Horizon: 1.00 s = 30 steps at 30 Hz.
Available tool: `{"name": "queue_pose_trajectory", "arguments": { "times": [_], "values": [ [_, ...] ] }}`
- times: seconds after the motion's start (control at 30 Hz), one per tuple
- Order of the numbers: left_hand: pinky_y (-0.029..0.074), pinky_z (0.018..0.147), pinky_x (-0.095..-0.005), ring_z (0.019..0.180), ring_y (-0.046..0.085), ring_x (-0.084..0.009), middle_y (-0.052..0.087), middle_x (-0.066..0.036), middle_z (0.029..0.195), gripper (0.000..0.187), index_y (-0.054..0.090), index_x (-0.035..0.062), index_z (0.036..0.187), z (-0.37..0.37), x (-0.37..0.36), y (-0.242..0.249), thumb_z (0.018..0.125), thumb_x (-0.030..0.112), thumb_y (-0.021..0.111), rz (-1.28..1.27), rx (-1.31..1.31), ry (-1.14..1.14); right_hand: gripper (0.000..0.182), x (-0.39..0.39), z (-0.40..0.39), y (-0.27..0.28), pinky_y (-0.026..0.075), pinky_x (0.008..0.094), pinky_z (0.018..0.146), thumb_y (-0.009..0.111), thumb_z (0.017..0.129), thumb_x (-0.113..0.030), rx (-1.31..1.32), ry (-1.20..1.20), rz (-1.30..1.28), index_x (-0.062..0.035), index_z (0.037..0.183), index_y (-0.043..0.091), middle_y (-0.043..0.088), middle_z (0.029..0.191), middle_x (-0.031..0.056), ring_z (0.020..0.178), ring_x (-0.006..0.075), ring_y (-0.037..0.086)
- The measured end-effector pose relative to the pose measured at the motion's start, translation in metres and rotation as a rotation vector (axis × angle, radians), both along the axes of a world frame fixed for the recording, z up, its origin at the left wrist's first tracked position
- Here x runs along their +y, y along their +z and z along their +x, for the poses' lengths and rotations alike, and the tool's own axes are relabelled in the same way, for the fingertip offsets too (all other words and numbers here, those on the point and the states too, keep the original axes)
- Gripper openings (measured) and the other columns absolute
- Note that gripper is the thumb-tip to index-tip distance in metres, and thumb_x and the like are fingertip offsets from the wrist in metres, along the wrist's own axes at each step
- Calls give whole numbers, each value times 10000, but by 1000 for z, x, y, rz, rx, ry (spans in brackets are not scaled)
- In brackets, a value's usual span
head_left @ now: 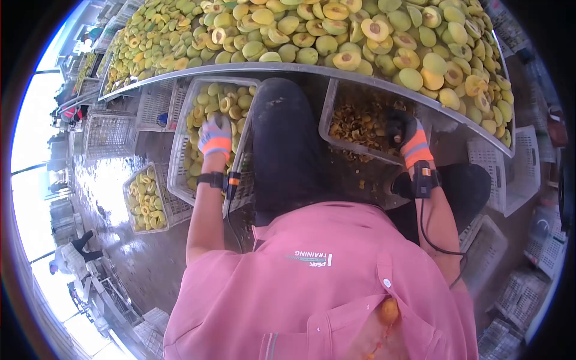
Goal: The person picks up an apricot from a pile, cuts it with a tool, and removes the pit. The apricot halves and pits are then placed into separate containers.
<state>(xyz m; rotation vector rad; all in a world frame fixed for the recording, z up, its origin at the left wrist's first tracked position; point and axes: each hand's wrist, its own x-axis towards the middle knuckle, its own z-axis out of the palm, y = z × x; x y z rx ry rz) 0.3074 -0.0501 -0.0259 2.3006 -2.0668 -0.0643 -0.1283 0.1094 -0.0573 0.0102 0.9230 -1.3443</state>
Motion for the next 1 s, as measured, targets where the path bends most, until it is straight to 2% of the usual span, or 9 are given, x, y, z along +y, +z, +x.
{"name": "queue_pose_trajectory", "arguments": {
  "times": [0.07, 0.17, 0.23, 0.3, 0.37, 0.43, 0.67, 0.9, 1.0],
  "values": [
    [427, 992, -444, 1225, 497, -341, 459, -192, 1374, 537, 538, 175, 1296, 41, -2, -69, 867, 497, 541, 348, -192, -31, 248, -9, -26, 2, 310, 245, 429, 516, 932, -227, -793, -26, -109, -88, 729, 486, 415, 611, -21, 491, 88, 379],
    [426, 996, -438, 1235, 493, -318, 467, -168, 1386, 501, 529, 132, 1302, -9, -4, -27, 849, 332, 598, 150, 77, -169, 271, 8, -13, -14, 282, 252, 426, 500, 941, -188, -448, 75, -307, -120, 689, 428, 343, 582, -42, 459, 70, 300],
    [446, 965, -412, 1180, 531, -314, 545, -149, 1297, 401, 571, 99, 1243, -22, -54, -28, 850, 183, 578, -186, 120, -450, 219, 16, 8, -1, 311, 260, 402, 552, 915, -184, -57, 214, -55, -95, 727, 486, 396, 568, -29, 425, 86, 345],
    [470, 905, -376, 1080, 582, -327, 632, -148, 1149, 305, 617, 76, 1161, -80, -39, 54, 875, 156, 549, -126, -58, -570, 191, 16, 27, 7, 341, 279, 378, 599, 890, -191, 323, 26, 71, -72, 761, 523, 457, 575, -12, 413, 102, 395],
    [474, 886, -373, 1043, 599, -327, 656, -150, 1098, 291, 630, 74, 1142, -94, -56, 63, 892, 197, 548, -166, 974, -482, 208, 13, 32, 15, 354, 278, 367, 621, 881, -213, 474, -41, 84, -67, 755, 545, 490, 576, -3, 405, 106, 427],
    [464, 896, -395, 1055, 600, -329, 666, -166, 1079, 354, 622, 64, 1164, -154, -32, 123, 916, 299, 532, -259, 409, -710, 259, 14, 29, 30, 350, 256, 370, 617, 890, -252, 417, 30, -11, -79, 707, 551, 496, 573, -3, 403, 99, 444],
    [452, 931, -399, 1104, 576, -328, 588, -158, 1212, 661, 503, 91, 1299, -300, -34, 70, 794, 491, 655, 229, 33, -737, 177, 21, 29, 40, 335, 230, 358, 611, 886, -202, 560, 106, -25, -52, 974, 575, 484, 561, -14, 389, 69, 405],
    [448, 946, -428, 1138, 515, -380, 528, -209, 1218, 829, 401, 98, 1384, -288, 17, 82, 674, 259, 798, -92, 432, -1003, 113, 19, 27, 55, 404, 235, 461, 665, 875, -161, 563, -168, -202, -65, 926, 634, 575, 700, -14, 566, 52, 504],
    [459, 906, -435, 1078, 523, -379, 532, -187, 1166, 980, 293, 104, 1452, -286, 49, 95, 630, 215, 816, -60, 348, -1297, 212, 13, 28, 70, 395, 234, 468, 683, 876, -230, 477, -166, -283, -44, 969, 641, 574, 719, -22, 583, 57, 497]
  ]
}}
